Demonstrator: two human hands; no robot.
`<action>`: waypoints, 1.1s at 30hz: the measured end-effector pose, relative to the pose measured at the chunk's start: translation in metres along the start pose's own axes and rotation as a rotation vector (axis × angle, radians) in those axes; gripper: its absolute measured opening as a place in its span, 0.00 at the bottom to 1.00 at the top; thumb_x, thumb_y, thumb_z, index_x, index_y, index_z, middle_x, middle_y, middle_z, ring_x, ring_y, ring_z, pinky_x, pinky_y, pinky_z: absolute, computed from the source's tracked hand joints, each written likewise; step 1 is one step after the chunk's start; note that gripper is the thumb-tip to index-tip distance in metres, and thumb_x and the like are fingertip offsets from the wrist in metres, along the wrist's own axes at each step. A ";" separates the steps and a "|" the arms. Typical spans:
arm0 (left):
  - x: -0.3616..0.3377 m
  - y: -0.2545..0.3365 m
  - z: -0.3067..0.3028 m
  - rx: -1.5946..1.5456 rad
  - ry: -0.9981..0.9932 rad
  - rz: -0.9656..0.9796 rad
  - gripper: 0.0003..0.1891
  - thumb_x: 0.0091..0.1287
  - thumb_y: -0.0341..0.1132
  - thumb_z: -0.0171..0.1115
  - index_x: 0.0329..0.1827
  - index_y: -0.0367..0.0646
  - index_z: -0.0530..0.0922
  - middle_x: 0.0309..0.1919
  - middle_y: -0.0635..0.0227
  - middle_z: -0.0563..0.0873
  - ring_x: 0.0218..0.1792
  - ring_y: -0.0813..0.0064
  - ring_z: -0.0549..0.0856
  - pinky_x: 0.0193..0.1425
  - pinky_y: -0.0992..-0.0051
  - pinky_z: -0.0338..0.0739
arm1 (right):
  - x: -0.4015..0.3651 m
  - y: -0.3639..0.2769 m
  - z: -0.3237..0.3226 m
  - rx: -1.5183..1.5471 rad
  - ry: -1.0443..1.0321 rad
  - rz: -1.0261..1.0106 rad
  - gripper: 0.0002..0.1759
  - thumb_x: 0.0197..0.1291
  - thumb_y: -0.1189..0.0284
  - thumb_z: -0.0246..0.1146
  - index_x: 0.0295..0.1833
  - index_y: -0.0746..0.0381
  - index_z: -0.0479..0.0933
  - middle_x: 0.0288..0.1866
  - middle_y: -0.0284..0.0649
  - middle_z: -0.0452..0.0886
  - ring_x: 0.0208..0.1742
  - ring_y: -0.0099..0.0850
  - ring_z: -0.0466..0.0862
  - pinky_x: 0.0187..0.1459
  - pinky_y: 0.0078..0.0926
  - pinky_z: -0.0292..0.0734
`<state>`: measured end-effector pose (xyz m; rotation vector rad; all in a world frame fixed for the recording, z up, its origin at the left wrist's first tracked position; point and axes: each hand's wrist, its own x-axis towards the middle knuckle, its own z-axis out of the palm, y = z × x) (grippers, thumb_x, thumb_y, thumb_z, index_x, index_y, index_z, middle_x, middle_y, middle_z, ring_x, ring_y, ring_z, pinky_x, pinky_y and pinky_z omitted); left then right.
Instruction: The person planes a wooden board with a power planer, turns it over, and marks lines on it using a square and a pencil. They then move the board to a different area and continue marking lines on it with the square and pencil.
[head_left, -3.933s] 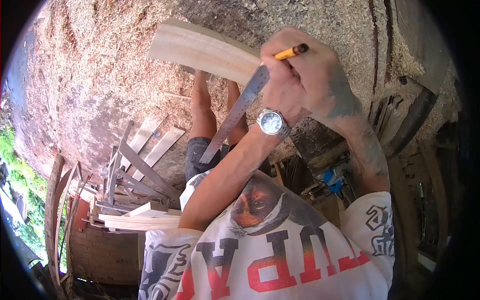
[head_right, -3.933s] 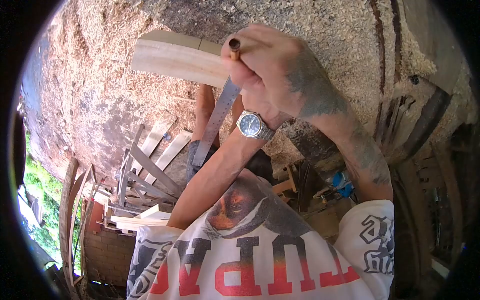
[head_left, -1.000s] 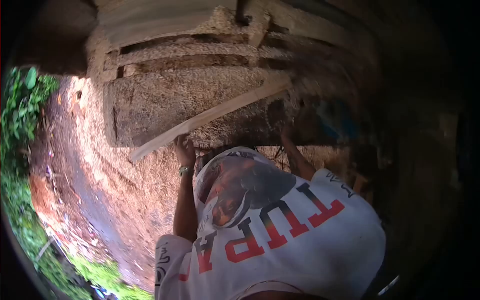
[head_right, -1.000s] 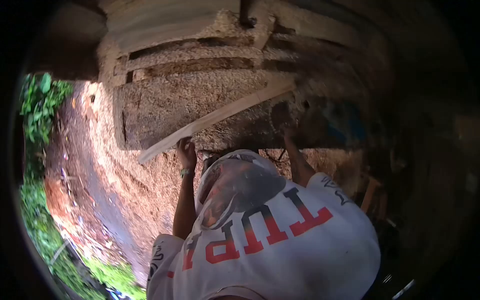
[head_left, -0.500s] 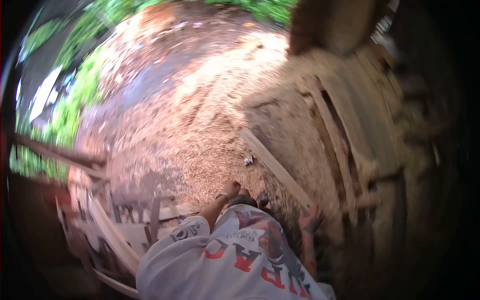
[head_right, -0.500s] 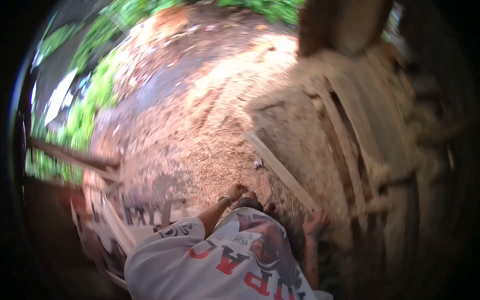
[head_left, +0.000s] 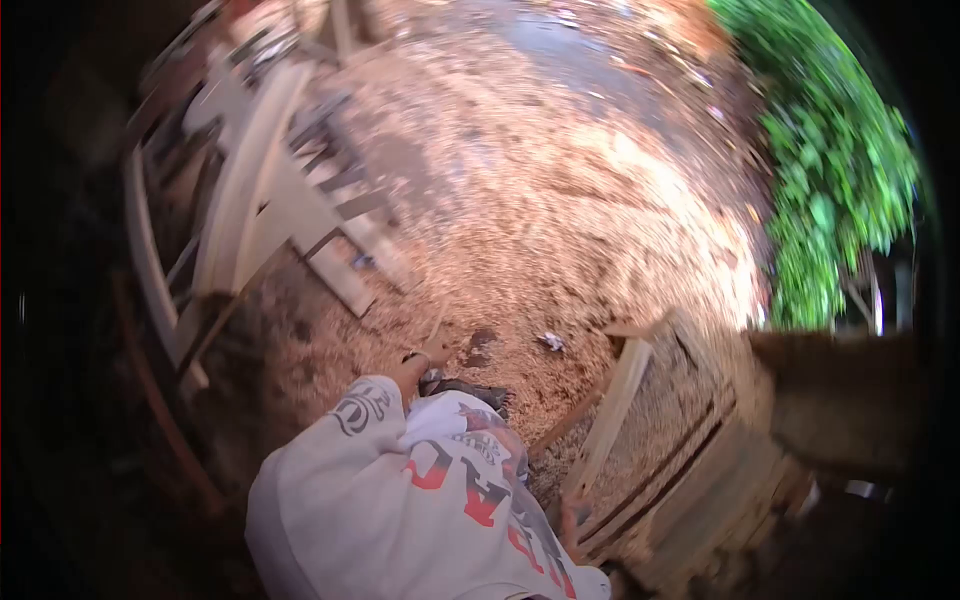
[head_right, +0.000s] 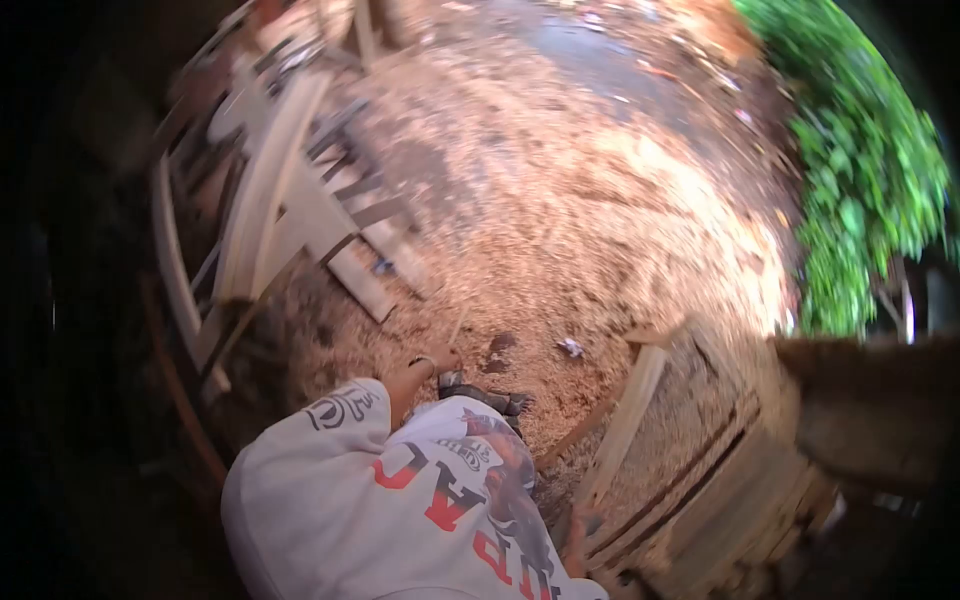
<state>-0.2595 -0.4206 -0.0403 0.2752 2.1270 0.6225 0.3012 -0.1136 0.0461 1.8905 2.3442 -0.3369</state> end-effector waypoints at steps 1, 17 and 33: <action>-0.003 -0.020 -0.021 -0.005 0.045 -0.048 0.14 0.64 0.43 0.62 0.43 0.51 0.93 0.40 0.62 0.94 0.43 0.58 0.92 0.52 0.62 0.85 | -0.004 0.002 0.011 0.029 0.060 -0.073 0.47 0.37 0.49 0.86 0.60 0.66 0.81 0.56 0.60 0.84 0.61 0.57 0.84 0.61 0.50 0.81; -0.115 -0.205 -0.167 -0.539 0.235 -0.652 0.08 0.74 0.33 0.60 0.51 0.46 0.85 0.43 0.60 0.89 0.47 0.66 0.88 0.49 0.61 0.82 | 0.084 -0.444 -0.066 0.019 -0.201 -0.525 0.44 0.38 0.48 0.85 0.57 0.66 0.83 0.53 0.60 0.86 0.59 0.54 0.85 0.58 0.49 0.82; 0.095 -0.043 -0.294 -0.809 0.288 -0.456 0.11 0.79 0.37 0.59 0.41 0.42 0.85 0.29 0.68 0.88 0.29 0.76 0.87 0.29 0.73 0.79 | 0.230 -0.754 -0.093 -0.311 -0.575 -0.401 0.41 0.40 0.48 0.84 0.55 0.65 0.84 0.51 0.59 0.87 0.59 0.53 0.86 0.57 0.48 0.82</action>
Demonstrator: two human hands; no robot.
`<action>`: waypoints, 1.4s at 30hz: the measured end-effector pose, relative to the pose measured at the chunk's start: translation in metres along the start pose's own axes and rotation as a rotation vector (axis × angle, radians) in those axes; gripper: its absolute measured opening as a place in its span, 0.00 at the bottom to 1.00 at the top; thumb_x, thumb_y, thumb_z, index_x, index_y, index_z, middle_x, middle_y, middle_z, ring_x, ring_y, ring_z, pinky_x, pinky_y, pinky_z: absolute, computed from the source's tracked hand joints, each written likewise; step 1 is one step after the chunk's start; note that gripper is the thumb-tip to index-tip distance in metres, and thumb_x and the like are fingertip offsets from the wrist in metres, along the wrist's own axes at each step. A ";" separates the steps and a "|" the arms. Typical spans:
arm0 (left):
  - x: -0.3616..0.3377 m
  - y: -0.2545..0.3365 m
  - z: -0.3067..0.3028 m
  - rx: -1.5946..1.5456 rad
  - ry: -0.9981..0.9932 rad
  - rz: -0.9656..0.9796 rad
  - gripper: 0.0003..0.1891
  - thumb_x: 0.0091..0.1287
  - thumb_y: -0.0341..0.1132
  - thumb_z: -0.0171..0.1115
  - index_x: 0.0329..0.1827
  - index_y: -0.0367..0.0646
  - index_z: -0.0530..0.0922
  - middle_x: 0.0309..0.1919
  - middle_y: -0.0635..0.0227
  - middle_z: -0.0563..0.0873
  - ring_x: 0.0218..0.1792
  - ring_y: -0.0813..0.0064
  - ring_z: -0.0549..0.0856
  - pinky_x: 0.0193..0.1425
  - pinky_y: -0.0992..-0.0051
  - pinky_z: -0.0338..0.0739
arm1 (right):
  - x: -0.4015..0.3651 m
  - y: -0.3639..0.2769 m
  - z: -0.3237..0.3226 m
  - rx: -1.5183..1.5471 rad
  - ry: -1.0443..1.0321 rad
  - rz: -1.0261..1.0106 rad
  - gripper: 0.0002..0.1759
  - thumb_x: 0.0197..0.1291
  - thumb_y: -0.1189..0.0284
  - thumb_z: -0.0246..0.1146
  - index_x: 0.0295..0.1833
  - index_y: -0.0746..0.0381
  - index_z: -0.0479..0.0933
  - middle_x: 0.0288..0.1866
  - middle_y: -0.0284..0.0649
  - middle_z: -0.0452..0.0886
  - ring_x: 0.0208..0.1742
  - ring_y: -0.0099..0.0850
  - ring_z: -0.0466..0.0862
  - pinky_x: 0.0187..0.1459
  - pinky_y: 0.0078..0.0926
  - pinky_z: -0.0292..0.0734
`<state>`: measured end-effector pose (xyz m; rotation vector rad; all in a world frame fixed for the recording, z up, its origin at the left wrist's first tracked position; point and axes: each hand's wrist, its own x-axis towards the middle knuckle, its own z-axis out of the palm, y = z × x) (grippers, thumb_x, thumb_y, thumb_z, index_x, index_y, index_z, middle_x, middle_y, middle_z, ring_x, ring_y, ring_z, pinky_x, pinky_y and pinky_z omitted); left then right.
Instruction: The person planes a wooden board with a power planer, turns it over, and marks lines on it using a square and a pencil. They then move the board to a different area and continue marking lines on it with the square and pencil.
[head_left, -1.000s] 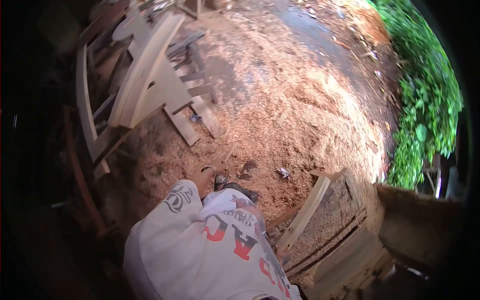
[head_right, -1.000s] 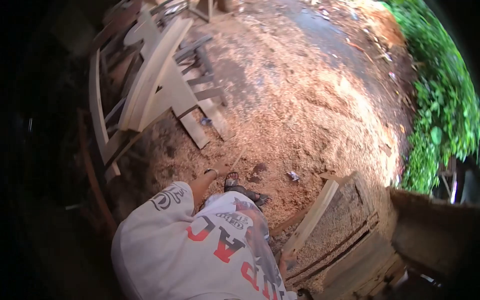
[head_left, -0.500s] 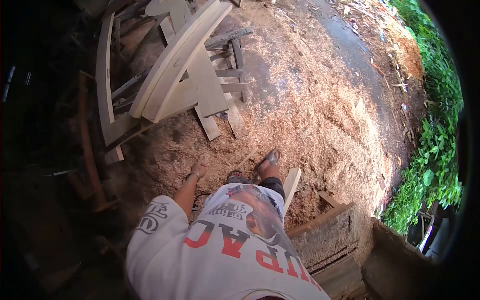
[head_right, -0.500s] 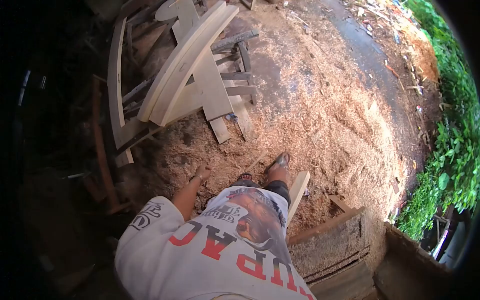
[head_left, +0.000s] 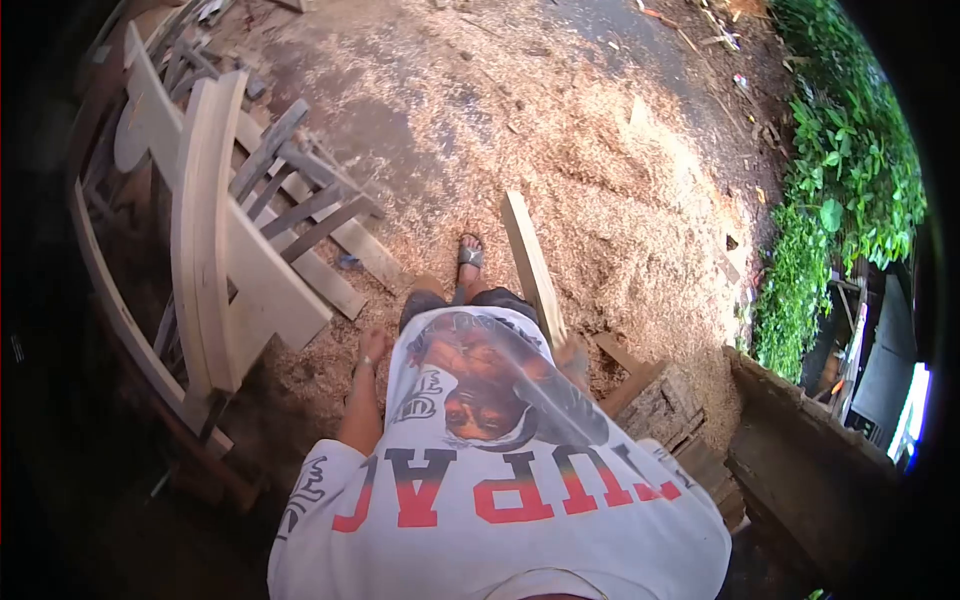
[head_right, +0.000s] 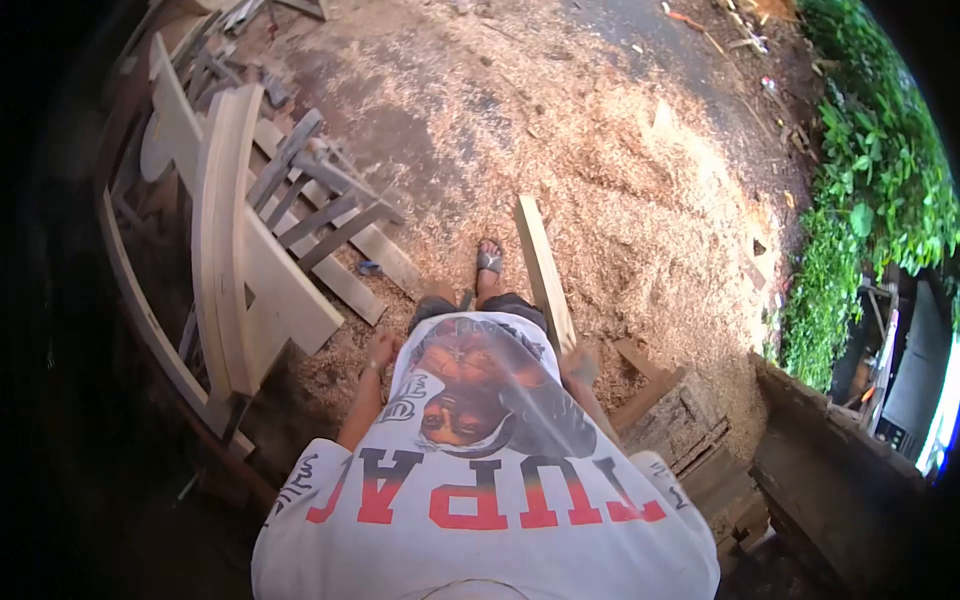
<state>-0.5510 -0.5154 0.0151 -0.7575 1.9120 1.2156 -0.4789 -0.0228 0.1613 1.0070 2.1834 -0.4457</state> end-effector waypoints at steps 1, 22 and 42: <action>0.043 0.010 0.003 -0.080 -0.061 0.081 0.10 0.80 0.38 0.59 0.44 0.42 0.85 0.31 0.68 0.88 0.30 0.77 0.87 0.30 0.73 0.79 | 0.015 -0.012 -0.014 0.028 0.039 -0.026 0.41 0.40 0.48 0.84 0.55 0.65 0.84 0.51 0.59 0.87 0.59 0.53 0.86 0.57 0.48 0.82; 0.241 0.658 -0.097 -1.211 -0.292 0.514 0.29 0.78 0.59 0.61 0.75 0.56 0.72 0.63 0.71 0.84 0.62 0.73 0.83 0.63 0.62 0.80 | 0.211 -0.528 -0.359 0.082 0.417 -1.309 0.26 0.47 0.53 0.77 0.40 0.64 0.82 0.32 0.48 0.82 0.36 0.52 0.76 0.42 0.46 0.74; 0.372 0.852 -0.481 -1.859 0.458 1.145 0.29 0.82 0.53 0.57 0.78 0.47 0.69 0.74 0.69 0.77 0.73 0.69 0.76 0.76 0.62 0.71 | 0.296 -1.268 -0.452 -0.209 -0.676 -1.744 0.38 0.46 0.42 0.84 0.32 0.69 0.79 0.26 0.30 0.68 0.27 0.23 0.63 0.27 0.30 0.55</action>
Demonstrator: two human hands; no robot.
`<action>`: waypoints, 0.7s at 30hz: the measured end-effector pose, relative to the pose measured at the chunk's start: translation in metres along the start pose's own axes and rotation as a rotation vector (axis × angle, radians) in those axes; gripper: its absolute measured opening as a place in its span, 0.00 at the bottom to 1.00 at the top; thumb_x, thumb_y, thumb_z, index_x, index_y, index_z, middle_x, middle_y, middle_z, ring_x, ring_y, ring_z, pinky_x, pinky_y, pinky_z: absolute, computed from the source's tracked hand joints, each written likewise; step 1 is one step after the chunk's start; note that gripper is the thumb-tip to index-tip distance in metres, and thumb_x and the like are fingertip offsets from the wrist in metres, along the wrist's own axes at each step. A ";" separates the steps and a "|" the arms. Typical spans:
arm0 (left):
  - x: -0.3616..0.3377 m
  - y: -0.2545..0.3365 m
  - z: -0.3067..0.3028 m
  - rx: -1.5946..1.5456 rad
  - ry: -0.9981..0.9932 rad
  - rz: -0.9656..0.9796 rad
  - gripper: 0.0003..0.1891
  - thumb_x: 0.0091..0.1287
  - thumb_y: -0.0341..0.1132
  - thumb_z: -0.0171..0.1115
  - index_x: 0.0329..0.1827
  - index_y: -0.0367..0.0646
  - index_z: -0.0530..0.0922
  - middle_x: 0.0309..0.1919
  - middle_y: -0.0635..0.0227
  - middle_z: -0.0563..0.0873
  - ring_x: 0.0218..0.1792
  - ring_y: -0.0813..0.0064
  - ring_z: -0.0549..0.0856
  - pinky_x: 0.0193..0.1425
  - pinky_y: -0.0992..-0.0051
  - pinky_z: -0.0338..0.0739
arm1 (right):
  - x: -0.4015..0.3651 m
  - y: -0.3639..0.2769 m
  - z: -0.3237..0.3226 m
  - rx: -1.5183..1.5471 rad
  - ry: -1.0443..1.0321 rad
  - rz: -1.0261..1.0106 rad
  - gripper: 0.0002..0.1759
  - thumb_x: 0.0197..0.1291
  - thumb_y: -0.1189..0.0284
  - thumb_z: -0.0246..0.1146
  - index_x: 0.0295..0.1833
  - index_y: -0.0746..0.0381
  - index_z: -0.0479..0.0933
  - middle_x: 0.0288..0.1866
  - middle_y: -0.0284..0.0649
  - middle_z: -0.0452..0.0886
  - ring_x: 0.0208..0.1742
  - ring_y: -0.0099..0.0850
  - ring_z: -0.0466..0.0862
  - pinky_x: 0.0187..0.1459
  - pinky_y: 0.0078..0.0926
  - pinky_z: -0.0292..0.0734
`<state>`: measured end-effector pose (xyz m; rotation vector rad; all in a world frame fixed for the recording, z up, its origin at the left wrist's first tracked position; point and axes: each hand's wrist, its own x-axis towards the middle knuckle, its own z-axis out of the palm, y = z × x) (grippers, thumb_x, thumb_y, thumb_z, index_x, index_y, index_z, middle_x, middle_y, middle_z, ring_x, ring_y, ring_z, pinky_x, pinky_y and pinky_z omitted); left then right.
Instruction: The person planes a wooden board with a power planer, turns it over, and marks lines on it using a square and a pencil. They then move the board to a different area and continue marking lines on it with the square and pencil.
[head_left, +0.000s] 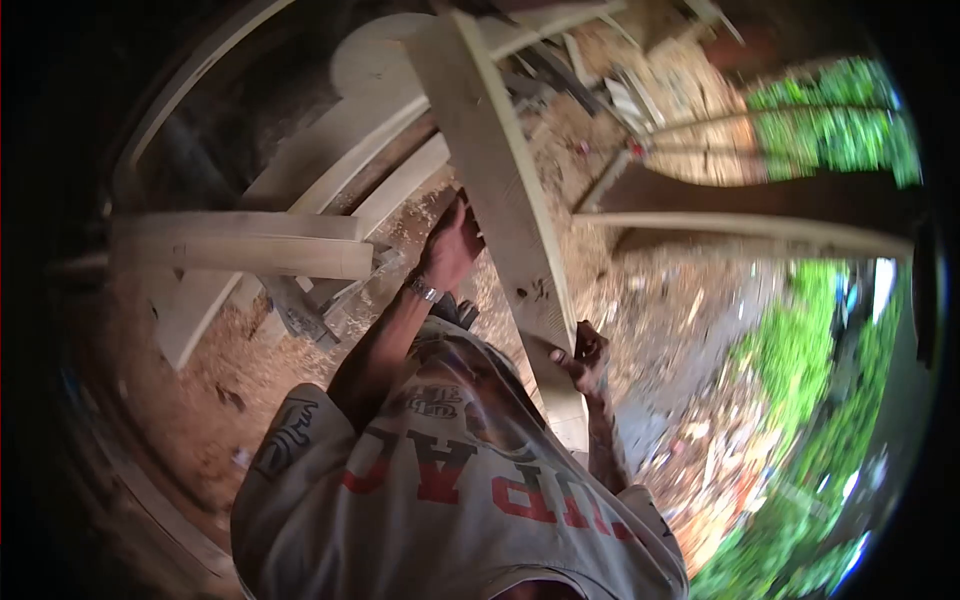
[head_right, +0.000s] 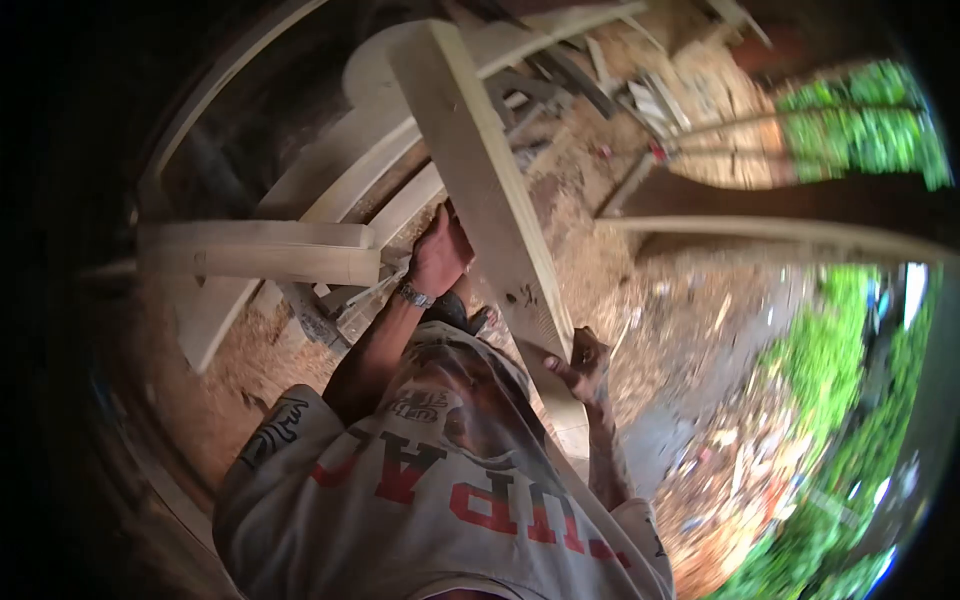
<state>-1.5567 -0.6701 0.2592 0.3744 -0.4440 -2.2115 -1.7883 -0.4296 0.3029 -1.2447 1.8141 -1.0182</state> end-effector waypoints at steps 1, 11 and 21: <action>0.018 0.002 -0.008 0.023 0.010 0.004 0.30 0.81 0.52 0.58 0.79 0.48 0.68 0.75 0.69 0.76 0.74 0.68 0.75 0.76 0.61 0.71 | 0.043 -0.010 -0.012 0.004 -0.046 -0.061 0.36 0.47 0.44 0.84 0.34 0.68 0.80 0.28 0.30 0.69 0.27 0.22 0.63 0.27 0.29 0.56; 0.161 0.172 0.121 0.494 0.142 0.788 0.44 0.59 0.35 0.81 0.76 0.38 0.65 0.60 0.61 0.83 0.63 0.72 0.81 0.65 0.66 0.80 | 0.388 -0.200 0.050 0.439 -0.434 -0.432 0.37 0.52 0.59 0.81 0.58 0.75 0.78 0.51 0.40 0.82 0.51 0.27 0.83 0.55 0.26 0.78; 0.193 0.347 0.123 1.349 0.735 1.125 0.35 0.55 0.51 0.84 0.53 0.38 0.73 0.33 0.53 0.90 0.35 0.47 0.92 0.40 0.61 0.88 | 0.532 -0.313 0.152 0.014 -0.211 -1.108 0.19 0.70 0.69 0.64 0.55 0.77 0.78 0.42 0.46 0.82 0.46 0.39 0.84 0.48 0.32 0.79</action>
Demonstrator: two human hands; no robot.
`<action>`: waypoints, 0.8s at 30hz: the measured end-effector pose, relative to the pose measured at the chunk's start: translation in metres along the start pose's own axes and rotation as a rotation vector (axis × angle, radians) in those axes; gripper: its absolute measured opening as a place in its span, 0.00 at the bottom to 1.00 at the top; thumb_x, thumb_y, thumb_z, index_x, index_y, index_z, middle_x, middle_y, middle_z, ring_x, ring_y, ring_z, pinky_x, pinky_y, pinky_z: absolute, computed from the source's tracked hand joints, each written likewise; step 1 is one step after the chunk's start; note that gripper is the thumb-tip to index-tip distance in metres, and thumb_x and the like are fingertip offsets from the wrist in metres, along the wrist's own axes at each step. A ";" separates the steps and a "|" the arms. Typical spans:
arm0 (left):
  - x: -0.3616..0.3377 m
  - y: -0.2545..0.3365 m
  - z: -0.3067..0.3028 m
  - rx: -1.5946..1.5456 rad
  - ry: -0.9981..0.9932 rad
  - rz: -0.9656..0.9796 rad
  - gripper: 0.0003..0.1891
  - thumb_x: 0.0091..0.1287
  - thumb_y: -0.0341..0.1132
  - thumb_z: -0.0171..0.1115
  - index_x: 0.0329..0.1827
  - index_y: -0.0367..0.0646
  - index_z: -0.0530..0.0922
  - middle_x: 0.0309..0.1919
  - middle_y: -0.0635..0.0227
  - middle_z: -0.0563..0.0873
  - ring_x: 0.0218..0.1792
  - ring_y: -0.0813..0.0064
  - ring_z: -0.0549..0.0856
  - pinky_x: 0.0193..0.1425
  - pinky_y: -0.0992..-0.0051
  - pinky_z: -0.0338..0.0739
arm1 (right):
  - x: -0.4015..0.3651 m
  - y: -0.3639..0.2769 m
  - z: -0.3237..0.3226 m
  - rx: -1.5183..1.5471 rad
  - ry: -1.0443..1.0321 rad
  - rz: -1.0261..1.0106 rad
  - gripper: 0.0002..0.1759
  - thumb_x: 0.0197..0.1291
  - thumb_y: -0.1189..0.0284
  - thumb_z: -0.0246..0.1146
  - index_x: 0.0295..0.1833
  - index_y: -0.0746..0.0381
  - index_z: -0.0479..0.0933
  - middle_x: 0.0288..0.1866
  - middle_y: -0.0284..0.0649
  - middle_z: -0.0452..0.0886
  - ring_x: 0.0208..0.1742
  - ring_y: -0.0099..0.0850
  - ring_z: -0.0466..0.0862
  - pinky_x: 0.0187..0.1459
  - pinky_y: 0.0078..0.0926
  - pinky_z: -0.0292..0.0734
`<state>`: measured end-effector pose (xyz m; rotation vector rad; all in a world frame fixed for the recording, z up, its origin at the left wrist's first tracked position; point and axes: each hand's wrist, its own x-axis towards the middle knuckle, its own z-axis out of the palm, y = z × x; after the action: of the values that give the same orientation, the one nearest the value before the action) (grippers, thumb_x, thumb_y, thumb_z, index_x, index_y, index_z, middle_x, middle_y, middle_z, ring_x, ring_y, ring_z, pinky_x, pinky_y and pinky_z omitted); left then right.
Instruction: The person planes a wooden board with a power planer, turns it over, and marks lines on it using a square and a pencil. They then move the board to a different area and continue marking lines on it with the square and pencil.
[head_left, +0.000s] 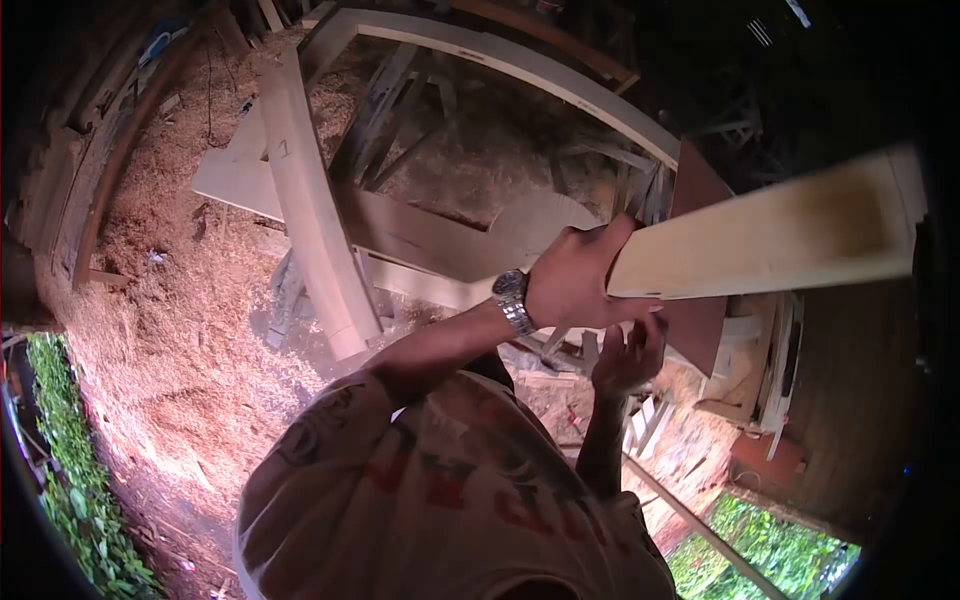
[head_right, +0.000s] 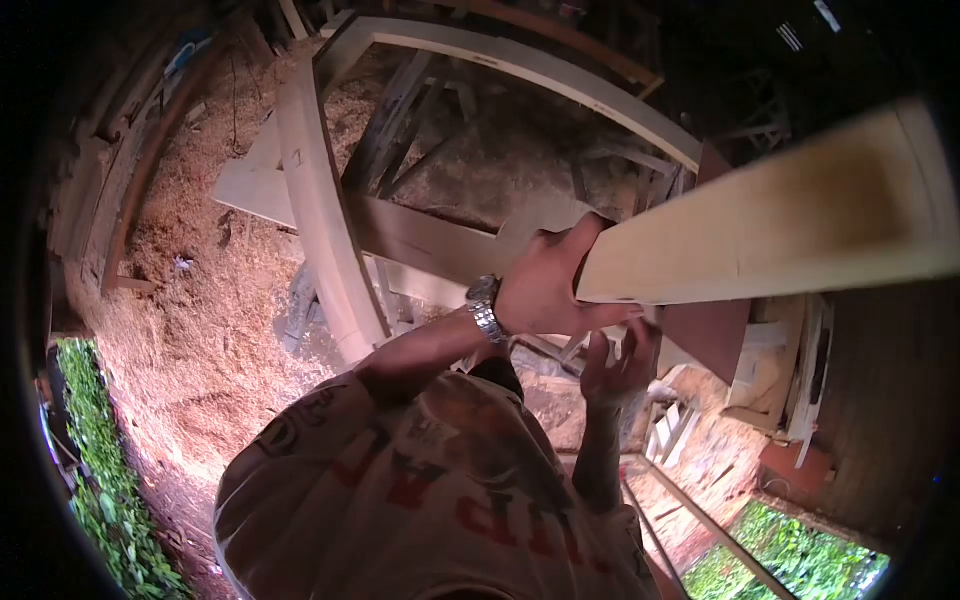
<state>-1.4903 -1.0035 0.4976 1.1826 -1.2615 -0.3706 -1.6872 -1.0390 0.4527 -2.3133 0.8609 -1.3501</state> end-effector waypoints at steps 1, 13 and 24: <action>0.012 -0.010 0.001 0.088 -0.019 0.054 0.34 0.55 0.51 0.84 0.53 0.39 0.74 0.32 0.54 0.90 0.34 0.48 0.92 0.40 0.60 0.88 | 0.012 0.007 -0.008 -0.055 0.008 -0.156 0.19 0.69 0.68 0.65 0.55 0.74 0.79 0.40 0.46 0.82 0.39 0.38 0.81 0.42 0.33 0.77; 0.125 -0.158 0.112 0.562 -0.331 0.602 0.15 0.61 0.34 0.69 0.51 0.47 0.86 0.47 0.64 0.91 0.44 0.63 0.91 0.45 0.66 0.88 | 0.207 0.087 -0.099 -0.629 -0.250 -0.098 0.22 0.63 0.74 0.69 0.63 0.67 0.83 0.52 0.54 0.86 0.52 0.54 0.85 0.55 0.47 0.80; 0.130 -0.328 0.050 0.621 -0.482 0.650 0.19 0.65 0.42 0.73 0.58 0.53 0.88 0.62 0.63 0.88 0.62 0.64 0.88 0.69 0.61 0.83 | 0.117 0.266 0.005 -0.029 -0.909 0.046 0.52 0.35 0.62 0.87 0.69 0.65 0.75 0.63 0.55 0.79 0.61 0.57 0.78 0.61 0.54 0.73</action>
<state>-1.3696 -1.2637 0.2858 1.1309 -2.1970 0.2637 -1.7286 -1.3184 0.3818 -2.5010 0.6019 -0.1646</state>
